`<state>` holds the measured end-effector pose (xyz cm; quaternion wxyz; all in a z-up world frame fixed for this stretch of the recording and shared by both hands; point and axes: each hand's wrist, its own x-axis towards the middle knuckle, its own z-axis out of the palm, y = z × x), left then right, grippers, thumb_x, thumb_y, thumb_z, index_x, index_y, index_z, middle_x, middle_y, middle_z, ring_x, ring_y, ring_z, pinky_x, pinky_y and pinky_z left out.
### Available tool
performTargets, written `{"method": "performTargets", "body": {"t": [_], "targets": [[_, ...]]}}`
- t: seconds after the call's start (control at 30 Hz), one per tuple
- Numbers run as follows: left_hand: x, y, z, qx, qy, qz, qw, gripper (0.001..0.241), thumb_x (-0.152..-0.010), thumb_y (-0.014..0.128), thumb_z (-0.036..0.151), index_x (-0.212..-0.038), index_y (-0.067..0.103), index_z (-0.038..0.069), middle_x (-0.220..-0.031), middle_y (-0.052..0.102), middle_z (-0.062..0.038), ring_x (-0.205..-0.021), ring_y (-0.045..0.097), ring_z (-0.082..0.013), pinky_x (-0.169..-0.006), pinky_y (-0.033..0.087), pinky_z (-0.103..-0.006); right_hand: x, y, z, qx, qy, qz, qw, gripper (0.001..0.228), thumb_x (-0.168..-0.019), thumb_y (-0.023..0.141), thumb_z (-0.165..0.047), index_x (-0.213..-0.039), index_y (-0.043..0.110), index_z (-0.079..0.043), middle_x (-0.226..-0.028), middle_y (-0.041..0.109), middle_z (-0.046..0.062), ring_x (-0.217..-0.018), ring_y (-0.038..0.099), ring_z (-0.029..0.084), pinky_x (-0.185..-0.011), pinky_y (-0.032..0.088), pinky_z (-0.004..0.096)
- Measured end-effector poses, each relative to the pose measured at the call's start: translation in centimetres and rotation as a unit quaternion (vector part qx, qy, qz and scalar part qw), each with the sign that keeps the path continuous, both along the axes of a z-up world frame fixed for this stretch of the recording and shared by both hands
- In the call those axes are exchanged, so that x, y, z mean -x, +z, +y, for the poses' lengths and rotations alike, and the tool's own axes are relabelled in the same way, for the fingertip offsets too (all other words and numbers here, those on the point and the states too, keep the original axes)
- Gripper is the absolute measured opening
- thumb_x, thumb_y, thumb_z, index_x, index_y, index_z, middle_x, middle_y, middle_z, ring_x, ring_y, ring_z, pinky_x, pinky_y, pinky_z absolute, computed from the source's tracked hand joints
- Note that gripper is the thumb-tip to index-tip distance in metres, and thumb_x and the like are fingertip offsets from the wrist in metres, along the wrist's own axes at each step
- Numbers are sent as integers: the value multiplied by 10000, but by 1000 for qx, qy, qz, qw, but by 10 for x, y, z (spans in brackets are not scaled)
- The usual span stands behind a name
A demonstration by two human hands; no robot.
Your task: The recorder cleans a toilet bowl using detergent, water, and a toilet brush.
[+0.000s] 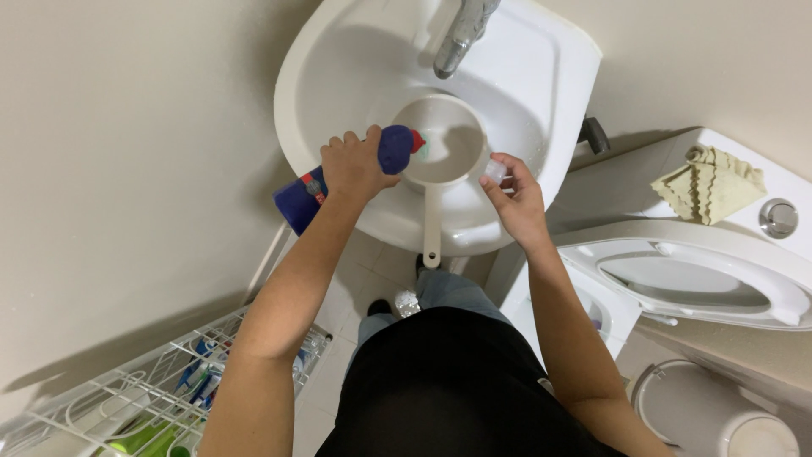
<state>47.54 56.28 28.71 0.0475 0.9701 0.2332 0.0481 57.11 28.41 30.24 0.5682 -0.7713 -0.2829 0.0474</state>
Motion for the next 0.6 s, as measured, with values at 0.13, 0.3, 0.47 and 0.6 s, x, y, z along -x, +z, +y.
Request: {"method": "performTargets", "body": {"t": [0.13,0.3,0.47,0.6], "targets": [[13,11,-7,6,-9,-20,1000,880,-783,684,753,-1374,443,148,-1086,633,-210,-1014,646,-435,-830,485,-525,-2,-5,1,0,5,1,1000,435,-959,771,-150,-1361,614,-92,-1048,671,106,-889,652,161,-725,563,269],[30,6,-17,64,7,-88,994,971,-739,707,782,-1449,452,170,-1141,631,-177,-1017,649,-433,-856,481,-523,3,3,10,-24,23,-16,999,422,-957,764,-117,-1310,538,-64,-1113,678,132,-922,664,212,-740,565,309],[66,4,-31,80,4,-189,979,962,-743,742,751,-1444,485,146,-1168,638,-167,-1027,666,-407,-884,506,-489,32,23,36,-18,47,-70,996,389,-936,783,-86,-1259,567,-92,-1098,692,131,-913,676,243,-723,560,330],[97,-15,-44,99,1,-257,961,983,-670,806,722,-1408,524,136,-1157,669,-162,-1027,685,-386,-907,507,-472,69,30,54,-21,70,-108,991,449,-909,807,-63,-1315,627,-123,-1121,669,111,-927,651,215,-758,562,317]]}}
